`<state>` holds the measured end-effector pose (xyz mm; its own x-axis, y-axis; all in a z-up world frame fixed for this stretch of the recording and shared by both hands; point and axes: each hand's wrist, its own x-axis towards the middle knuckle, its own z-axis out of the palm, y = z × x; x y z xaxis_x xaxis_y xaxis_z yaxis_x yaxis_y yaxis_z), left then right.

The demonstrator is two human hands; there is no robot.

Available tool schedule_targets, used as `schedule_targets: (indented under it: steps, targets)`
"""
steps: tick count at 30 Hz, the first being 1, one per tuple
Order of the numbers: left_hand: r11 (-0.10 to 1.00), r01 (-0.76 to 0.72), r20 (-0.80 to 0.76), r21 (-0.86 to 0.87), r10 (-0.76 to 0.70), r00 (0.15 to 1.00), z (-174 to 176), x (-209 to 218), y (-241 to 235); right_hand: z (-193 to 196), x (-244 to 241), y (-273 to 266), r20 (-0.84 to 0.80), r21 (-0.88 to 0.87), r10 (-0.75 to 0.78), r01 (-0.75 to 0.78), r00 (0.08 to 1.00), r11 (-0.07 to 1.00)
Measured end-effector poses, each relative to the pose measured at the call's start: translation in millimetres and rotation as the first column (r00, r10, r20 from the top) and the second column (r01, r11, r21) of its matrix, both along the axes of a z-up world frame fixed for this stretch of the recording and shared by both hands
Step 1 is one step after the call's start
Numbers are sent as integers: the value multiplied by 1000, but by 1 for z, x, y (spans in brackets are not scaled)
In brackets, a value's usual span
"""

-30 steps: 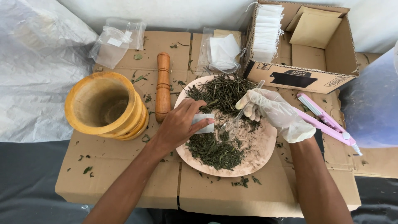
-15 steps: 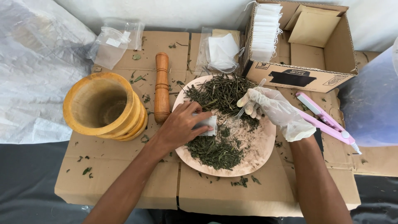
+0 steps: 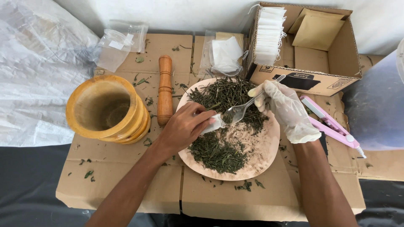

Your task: Grinding dried tea leaves using a mortar and pestle and then filling individual tea bags with the ground material using a spoon.

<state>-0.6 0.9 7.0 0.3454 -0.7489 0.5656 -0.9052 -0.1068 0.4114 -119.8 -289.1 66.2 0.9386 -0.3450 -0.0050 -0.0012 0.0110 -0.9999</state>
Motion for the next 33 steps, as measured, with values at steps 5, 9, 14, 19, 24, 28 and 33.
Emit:
schedule_targets:
  steps: [5,9,14,19,24,28,33]
  targets:
    - [1000,-3,-54,-12,2,999,3,-4,3,0,-2,9,16,20,-6,6,1000,1000]
    - [1000,6,-113,-8,-7,994,10,-2,1,-3,2,11,24,15,-13,12,1000,1000]
    - [1000,8,-173,-5,-9,985,11,-5,2,-2,0,14,29,-10,-1,1,1000,1000]
    - [1000,17,-267,0,-16,963,21,-10,2,5,0,27,32,0,3,-3,999,1000]
    - [993,80,-378,91,-39,925,52,-24,8,7,0,30,45,48,-22,20,999,999]
    - [992,57,-403,113,-7,915,48,-26,7,13,0,38,38,63,-34,32,999,997]
    - [1000,-2,-335,-9,-1,942,44,-19,6,40,-3,54,43,-123,-57,62,997,991]
